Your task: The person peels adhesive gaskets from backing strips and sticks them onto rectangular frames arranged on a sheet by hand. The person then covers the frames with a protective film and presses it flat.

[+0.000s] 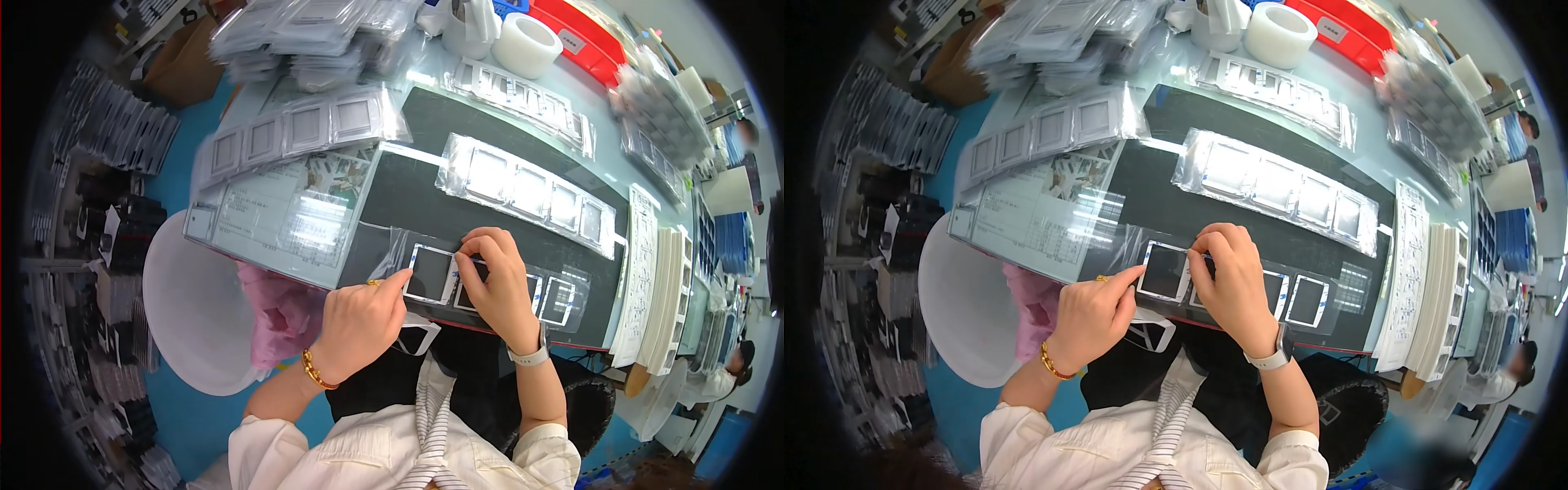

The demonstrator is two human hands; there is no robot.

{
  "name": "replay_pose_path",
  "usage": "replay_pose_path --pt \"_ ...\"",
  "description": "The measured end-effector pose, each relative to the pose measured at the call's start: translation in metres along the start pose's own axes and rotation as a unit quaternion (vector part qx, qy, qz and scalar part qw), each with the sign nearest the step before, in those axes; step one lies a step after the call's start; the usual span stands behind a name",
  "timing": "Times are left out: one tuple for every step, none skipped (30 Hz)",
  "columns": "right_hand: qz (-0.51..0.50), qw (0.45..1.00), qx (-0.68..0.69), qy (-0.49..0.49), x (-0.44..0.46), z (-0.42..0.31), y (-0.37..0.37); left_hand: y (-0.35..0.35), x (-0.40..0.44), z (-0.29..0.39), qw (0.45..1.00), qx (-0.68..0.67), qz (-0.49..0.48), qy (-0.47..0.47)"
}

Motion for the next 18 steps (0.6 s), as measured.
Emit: replay_pose_path --pt "0.001 1.000 -0.001 0.001 0.000 0.000 0.000 0.001 0.002 0.001 1.000 0.004 -0.003 -0.002" --pt "0.001 1.000 -0.003 0.001 0.000 0.000 0.000 0.002 0.004 0.002 1.000 0.008 -0.006 -0.004" --pt "0.002 1.000 -0.004 0.002 0.000 0.000 -0.001 0.002 0.006 0.002 1.000 0.013 -0.008 -0.006" --pt "0.002 1.000 -0.005 0.003 0.000 0.000 0.000 0.002 0.008 0.002 1.000 0.016 -0.010 -0.009" --pt "0.002 1.000 -0.007 0.003 0.000 0.000 0.000 0.002 0.010 0.002 1.000 0.019 -0.012 -0.011" --pt "0.001 1.000 -0.009 0.003 0.000 0.000 -0.001 0.002 0.011 0.003 1.000 0.022 -0.014 -0.014" --pt "0.002 1.000 -0.007 0.004 0.000 0.000 -0.001 0.002 0.013 0.002 0.999 0.033 -0.023 -0.008" --pt "0.002 1.000 -0.006 0.006 0.000 0.000 -0.001 0.001 0.015 0.003 0.999 0.044 -0.031 -0.003" --pt "0.003 1.000 -0.006 0.007 0.000 0.001 -0.001 0.000 0.018 0.003 0.998 0.055 -0.039 0.002" --pt "0.005 1.000 -0.009 0.009 0.000 0.001 -0.001 -0.001 0.020 0.003 0.997 0.062 -0.043 0.000" --pt "0.007 1.000 -0.012 0.012 0.000 0.001 -0.001 -0.002 0.023 0.003 0.996 0.069 -0.047 -0.001" --pt "0.009 1.000 -0.016 0.014 0.000 0.001 -0.001 -0.004 0.025 0.004 0.996 0.077 -0.051 -0.002" --pt "0.011 1.000 -0.020 0.021 0.000 0.000 -0.001 -0.005 0.026 0.003 0.995 0.085 -0.061 0.000" --pt "0.013 0.999 -0.024 0.028 0.000 0.000 -0.001 -0.007 0.027 0.002 0.993 0.094 -0.070 0.002" --pt "0.014 0.999 -0.028 0.035 0.000 -0.001 -0.001 -0.009 0.028 0.001 0.992 0.102 -0.080 0.005" --pt "0.014 0.999 -0.036 0.038 0.001 -0.001 -0.001 -0.009 0.029 0.001 0.991 0.105 -0.083 0.005" --pt "0.013 0.998 -0.044 0.042 0.001 -0.002 -0.001 -0.009 0.030 0.001 0.990 0.108 -0.086 0.007" --pt "0.013 0.998 -0.051 0.046 0.001 -0.002 -0.002 -0.009 0.031 0.001 0.990 0.111 -0.089 0.008"
Point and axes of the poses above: each hand's wrist, its own x-axis towards the middle knuckle, its own y-axis out of the back of the hand, z = x × y, the point moved 8 cm from there along x, towards the middle knuckle, and after that the axes turned 8 degrees about -z, right-handed, at the moved point
